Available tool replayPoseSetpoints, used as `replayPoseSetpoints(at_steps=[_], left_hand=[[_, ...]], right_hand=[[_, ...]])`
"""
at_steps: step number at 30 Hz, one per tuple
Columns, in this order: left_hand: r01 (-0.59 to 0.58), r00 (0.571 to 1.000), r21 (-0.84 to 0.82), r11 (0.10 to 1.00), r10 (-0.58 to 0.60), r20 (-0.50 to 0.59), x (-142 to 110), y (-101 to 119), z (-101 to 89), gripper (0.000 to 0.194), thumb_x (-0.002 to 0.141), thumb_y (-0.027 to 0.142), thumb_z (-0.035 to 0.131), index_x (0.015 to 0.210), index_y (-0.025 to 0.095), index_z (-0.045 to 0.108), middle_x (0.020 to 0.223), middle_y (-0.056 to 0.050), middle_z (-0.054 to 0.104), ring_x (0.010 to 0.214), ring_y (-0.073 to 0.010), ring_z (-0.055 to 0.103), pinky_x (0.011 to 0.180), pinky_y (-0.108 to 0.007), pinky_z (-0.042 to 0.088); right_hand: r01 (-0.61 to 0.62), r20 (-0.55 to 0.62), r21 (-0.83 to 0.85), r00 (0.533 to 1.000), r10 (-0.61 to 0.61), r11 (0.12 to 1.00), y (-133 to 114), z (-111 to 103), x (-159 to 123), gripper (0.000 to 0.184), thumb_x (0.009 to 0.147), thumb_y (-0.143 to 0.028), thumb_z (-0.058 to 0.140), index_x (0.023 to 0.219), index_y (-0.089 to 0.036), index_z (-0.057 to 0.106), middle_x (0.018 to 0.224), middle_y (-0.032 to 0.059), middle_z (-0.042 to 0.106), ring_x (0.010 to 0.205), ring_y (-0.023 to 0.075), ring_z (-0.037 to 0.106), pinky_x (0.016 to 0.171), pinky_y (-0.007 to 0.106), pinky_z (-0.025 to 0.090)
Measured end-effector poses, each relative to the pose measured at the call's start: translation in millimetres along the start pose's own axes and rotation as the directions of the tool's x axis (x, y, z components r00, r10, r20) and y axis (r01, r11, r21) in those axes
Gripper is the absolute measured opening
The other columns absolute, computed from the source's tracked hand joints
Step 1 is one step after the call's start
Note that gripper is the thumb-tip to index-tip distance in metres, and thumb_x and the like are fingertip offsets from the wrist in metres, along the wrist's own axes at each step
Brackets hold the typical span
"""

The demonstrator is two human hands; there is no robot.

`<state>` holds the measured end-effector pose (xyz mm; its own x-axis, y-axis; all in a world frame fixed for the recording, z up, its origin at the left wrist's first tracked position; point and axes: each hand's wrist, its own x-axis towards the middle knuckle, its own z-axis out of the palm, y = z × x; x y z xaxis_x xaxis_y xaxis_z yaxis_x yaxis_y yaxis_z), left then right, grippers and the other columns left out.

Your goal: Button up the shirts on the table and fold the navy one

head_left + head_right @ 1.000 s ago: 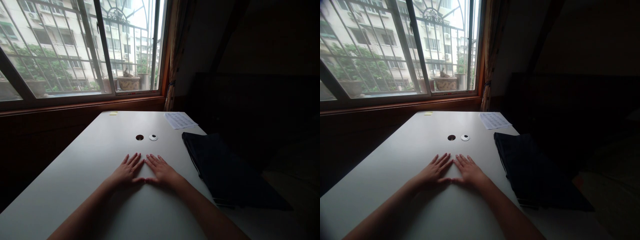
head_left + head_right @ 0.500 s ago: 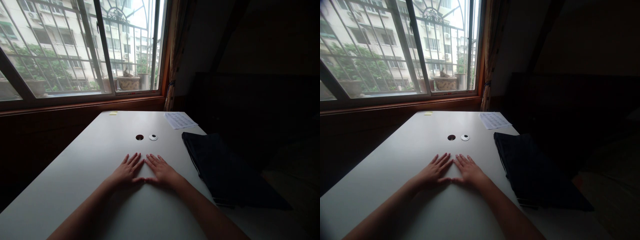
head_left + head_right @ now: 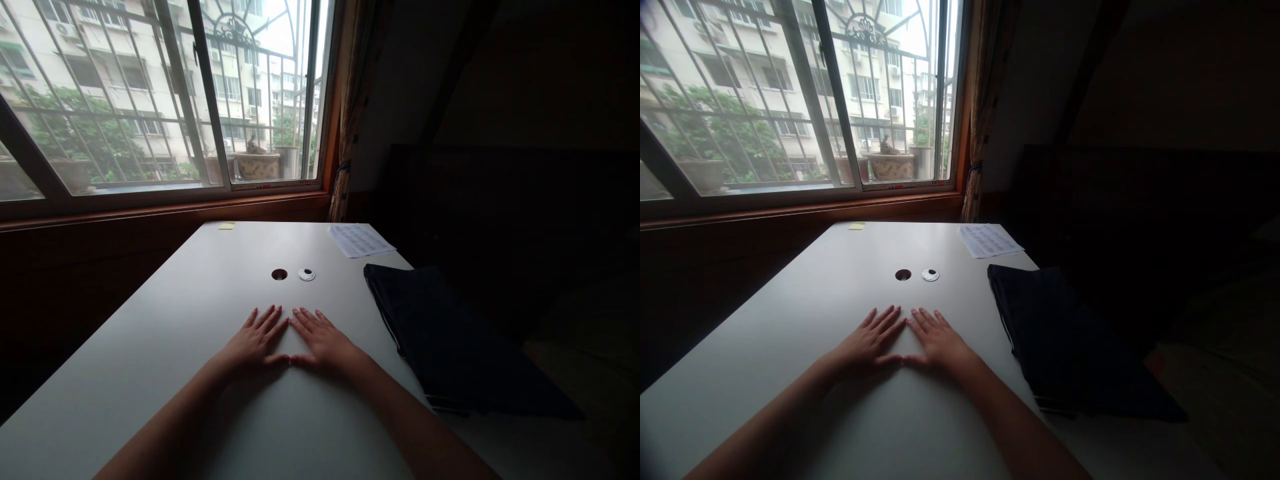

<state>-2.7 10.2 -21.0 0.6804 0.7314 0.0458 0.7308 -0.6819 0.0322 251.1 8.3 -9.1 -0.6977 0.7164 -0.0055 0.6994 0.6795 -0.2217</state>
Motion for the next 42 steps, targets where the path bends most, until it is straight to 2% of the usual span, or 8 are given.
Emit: replayPoseSetpoints(at_steps=[33,42], left_hand=[[-0.01,1.0,0.038,0.999,0.011,-0.01,0.6,-2.2,4.5,0.085,0.091,0.076,0.022,0.159,0.026,0.01,0.165,-0.009,0.01,0.152,-0.0317,0.011,0.122,-0.052,0.007],[-0.013,1.0,0.02,1.0,0.013,-0.012,0.3,-1.6,3.6,0.085,0.091,0.075,0.027,0.159,0.025,0.011,0.164,-0.011,0.009,0.152,-0.0326,0.011,0.122,-0.053,0.007]], right_hand=[[0.007,0.004,-0.002,1.0,-0.007,1.0,0.9,0.6,0.2,0.09,0.091,-0.077,0.028,0.159,-0.021,0.013,0.165,0.0077,0.009,0.153,0.027,0.008,0.123,0.048,0.003],[0.009,-0.009,-0.001,1.0,-0.009,1.0,0.7,1.8,-0.5,0.09,0.091,-0.077,0.027,0.159,-0.021,0.014,0.165,0.0084,0.008,0.152,0.0271,0.008,0.123,0.047,0.003]])
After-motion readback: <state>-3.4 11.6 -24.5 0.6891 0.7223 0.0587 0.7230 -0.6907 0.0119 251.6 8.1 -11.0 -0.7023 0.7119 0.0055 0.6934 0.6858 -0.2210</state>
